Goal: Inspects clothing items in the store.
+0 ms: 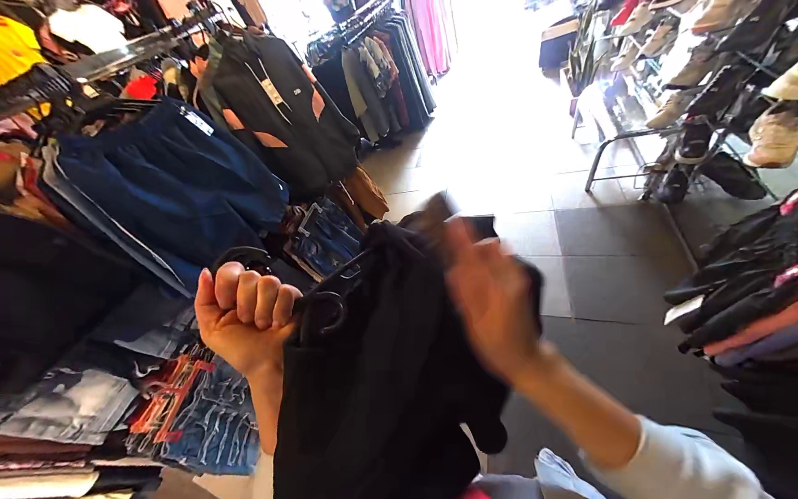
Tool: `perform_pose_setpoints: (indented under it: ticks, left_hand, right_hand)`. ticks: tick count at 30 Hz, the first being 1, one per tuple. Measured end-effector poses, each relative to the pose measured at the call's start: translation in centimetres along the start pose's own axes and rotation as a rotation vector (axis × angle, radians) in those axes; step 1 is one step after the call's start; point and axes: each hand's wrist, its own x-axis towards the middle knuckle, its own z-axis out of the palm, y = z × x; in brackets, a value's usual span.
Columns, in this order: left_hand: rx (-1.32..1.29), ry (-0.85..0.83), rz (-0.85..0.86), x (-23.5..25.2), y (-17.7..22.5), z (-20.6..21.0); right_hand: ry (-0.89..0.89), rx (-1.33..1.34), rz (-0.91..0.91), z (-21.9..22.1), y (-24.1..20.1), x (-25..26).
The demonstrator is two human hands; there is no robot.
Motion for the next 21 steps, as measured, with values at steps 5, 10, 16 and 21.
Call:
perform_pose_setpoints:
  ticks: [5, 10, 16, 21]
  left_hand:
    - [-0.012, 0.017, -0.073, -0.5, -0.4, 1.0]
    - [0.044, 0.087, -0.008, -1.4, -0.5, 1.2]
    - [0.043, 0.041, -0.043, -0.7, -1.6, 0.4]
    - [0.110, 0.039, -0.035, -1.7, -1.1, 0.7]
  right_hand:
    - [-0.121, 0.121, -0.410, 2.4, -2.1, -1.6]
    - [-0.049, -0.165, 0.331, -0.4, 10.4, 2.4]
    - [-0.033, 0.218, -0.572, 3.1, -5.3, -2.1]
    - [-0.163, -0.190, 0.479, 0.5, 12.5, 1.4]
